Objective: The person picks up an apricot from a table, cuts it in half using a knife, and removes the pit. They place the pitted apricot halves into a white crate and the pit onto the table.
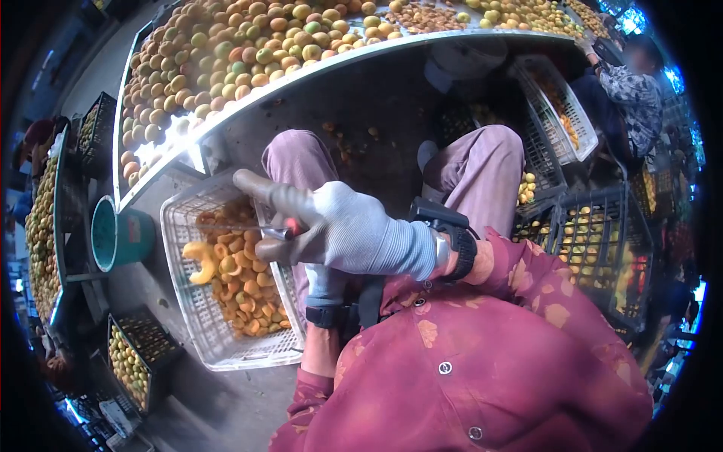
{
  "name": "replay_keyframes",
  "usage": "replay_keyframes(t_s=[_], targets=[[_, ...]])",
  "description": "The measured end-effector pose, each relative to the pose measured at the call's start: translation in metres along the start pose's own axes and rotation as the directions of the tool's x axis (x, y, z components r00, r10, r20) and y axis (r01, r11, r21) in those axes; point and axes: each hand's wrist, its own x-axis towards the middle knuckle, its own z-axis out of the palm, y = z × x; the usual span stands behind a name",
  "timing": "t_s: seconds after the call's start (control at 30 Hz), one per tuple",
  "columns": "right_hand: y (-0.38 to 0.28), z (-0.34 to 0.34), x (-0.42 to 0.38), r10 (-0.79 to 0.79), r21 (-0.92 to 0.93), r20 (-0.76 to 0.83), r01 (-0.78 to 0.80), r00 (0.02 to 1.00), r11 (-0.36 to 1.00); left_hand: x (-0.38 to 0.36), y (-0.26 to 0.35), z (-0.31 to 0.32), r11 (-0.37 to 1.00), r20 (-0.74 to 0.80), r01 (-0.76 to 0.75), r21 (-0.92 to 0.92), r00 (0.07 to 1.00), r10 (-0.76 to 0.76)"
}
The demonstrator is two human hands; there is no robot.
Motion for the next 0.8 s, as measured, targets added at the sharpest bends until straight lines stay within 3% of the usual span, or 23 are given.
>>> replay_keyframes(t_s=[0.07, 0.1, 0.13, 0.17, 0.2, 0.23, 0.27, 0.3, 0.33, 0.37, 0.4, 0.43, 0.47, 0.53, 0.6, 0.67, 0.7, 0.73, 0.77, 0.8], targets=[[0.018, -0.001, 0.003, -0.011, 0.206, -0.219, 0.057, 0.976, 0.977, 0.013, 0.07, -0.028, 0.942, 0.211, -0.33, -0.058, 0.918, 0.335], [0.017, -0.008, 0.002, 0.168, 0.436, -0.271, -0.035, 0.948, 0.899, 0.013, 0.065, -0.022, 0.891, 0.097, -0.395, -0.224, 0.9, 0.424], [0.03, -0.017, -0.003, 0.244, 0.574, -0.241, -0.065, 0.939, 0.817, 0.01, 0.062, -0.021, 0.893, 0.094, -0.39, -0.225, 0.903, 0.418], [0.027, -0.023, -0.005, 0.355, 0.642, -0.227, -0.134, 0.907, 0.755, 0.012, 0.072, -0.022, 0.887, 0.215, -0.095, -0.452, 0.953, 0.211], [0.023, -0.028, -0.007, 0.461, 0.706, -0.209, -0.193, 0.862, 0.681, 0.014, 0.082, -0.022, 0.765, 0.382, 0.223, -0.604, 0.924, 0.032], [0.031, -0.027, -0.013, 0.465, 0.706, -0.216, -0.192, 0.858, 0.682, 0.013, 0.093, -0.013, 0.902, 0.156, -0.136, -0.41, 0.964, 0.216], [0.046, -0.022, -0.02, 0.306, 0.507, -0.357, -0.092, 0.883, 0.857, 0.014, 0.095, -0.013, 0.901, 0.162, -0.135, -0.413, 0.962, 0.218], [0.052, -0.018, -0.024, 0.114, 0.268, -0.448, 0.012, 0.887, 0.963, 0.013, 0.095, -0.015, 0.928, 0.216, -0.03, -0.37, 0.969, 0.117], [0.054, -0.016, -0.028, 0.114, 0.269, -0.449, 0.012, 0.886, 0.963, 0.013, 0.095, -0.016, 0.944, 0.264, 0.075, -0.32, 0.964, 0.013], [0.052, -0.013, -0.03, 0.106, 0.189, -0.476, -0.016, 0.873, 0.982, 0.014, 0.094, -0.016, 0.945, 0.264, 0.075, -0.318, 0.964, 0.012], [0.049, -0.011, -0.032, 0.094, 0.108, -0.5, -0.046, 0.861, 0.993, 0.014, 0.092, -0.015, 0.831, 0.307, 0.222, -0.509, 0.949, -0.065], [0.041, -0.011, -0.037, 0.018, 0.061, -0.535, 0.017, 0.845, 0.998, 0.014, 0.09, -0.014, 0.659, 0.363, 0.354, -0.664, 0.923, -0.13], [0.041, -0.01, -0.04, 0.02, 0.064, -0.533, 0.017, 0.846, 0.998, 0.014, 0.084, -0.014, 0.66, 0.362, 0.355, -0.662, 0.923, -0.133], [0.042, -0.008, -0.046, 0.036, 0.241, -0.529, 0.11, 0.848, 0.964, 0.015, 0.072, -0.014, 0.51, 0.452, 0.476, -0.717, 0.874, -0.179], [0.039, -0.01, -0.052, 0.03, 0.238, -0.545, 0.121, 0.838, 0.964, 0.015, 0.07, -0.017, 0.546, 0.444, 0.46, -0.7, 0.879, -0.172], [0.038, -0.014, -0.055, -0.124, 0.098, -0.543, 0.209, 0.831, 0.973, 0.014, 0.071, -0.015, 0.581, 0.439, 0.443, -0.683, 0.884, -0.158], [0.035, -0.018, -0.057, -0.163, -0.091, -0.494, 0.136, 0.854, 0.987, 0.01, 0.071, -0.015, 0.823, 0.319, 0.233, -0.518, 0.945, -0.067], [0.036, -0.017, -0.058, -0.163, -0.091, -0.496, 0.136, 0.853, 0.987, 0.008, 0.071, -0.014, 0.96, 0.224, 0.0, -0.279, 0.972, 0.065], [0.038, -0.014, -0.059, -0.157, -0.076, -0.487, 0.137, 0.859, 0.988, 0.01, 0.071, -0.012, 0.96, 0.224, 0.0, -0.278, 0.972, 0.065], [0.039, -0.012, -0.059, -0.151, -0.061, -0.478, 0.139, 0.865, 0.988, 0.014, 0.071, -0.01, 0.908, 0.251, 0.166, -0.384, 0.965, -0.07]])
